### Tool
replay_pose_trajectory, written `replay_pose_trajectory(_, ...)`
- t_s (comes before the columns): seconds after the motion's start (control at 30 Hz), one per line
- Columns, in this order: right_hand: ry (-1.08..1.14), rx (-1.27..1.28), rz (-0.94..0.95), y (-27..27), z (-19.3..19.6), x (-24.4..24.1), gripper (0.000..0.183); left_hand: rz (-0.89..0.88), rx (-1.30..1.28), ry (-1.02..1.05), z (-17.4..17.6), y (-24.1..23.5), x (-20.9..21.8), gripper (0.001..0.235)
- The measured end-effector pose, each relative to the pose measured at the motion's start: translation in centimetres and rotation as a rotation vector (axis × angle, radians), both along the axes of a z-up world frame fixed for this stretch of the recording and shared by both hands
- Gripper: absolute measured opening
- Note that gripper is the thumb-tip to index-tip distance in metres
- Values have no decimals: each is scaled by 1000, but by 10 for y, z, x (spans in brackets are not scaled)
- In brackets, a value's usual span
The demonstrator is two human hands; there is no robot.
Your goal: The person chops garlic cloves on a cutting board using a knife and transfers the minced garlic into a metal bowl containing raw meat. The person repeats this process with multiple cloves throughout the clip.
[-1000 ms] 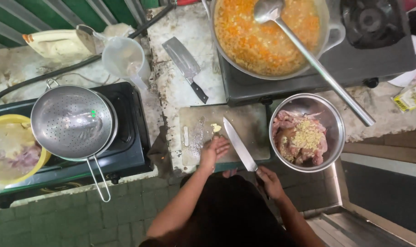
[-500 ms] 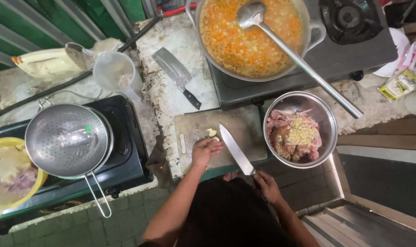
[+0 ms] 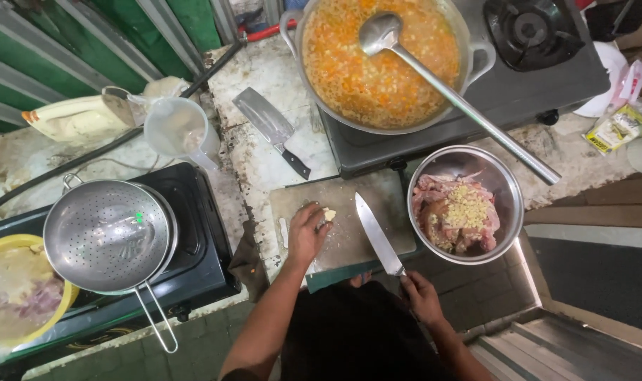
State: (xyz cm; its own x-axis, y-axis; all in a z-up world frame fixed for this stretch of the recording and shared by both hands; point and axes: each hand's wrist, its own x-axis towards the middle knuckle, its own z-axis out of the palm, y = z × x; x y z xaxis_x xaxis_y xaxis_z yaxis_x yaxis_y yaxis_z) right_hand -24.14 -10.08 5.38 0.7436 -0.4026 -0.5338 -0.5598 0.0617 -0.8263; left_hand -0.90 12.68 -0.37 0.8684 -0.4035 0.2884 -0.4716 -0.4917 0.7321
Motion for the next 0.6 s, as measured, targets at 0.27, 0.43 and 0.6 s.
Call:
replay_pose_trajectory(0.27,46,-254,267,6,-4,2,18,48,97,127,9,-15,-3,37)
replay_pose_trajectory(0.43,124,-371,352,20,23,23,25,48,93,246,1,-19,-6,32)
replay_pose_trajectory(0.6,158,-346,378,27,37,32,29,-39,20,36,9,-12,-9,43)
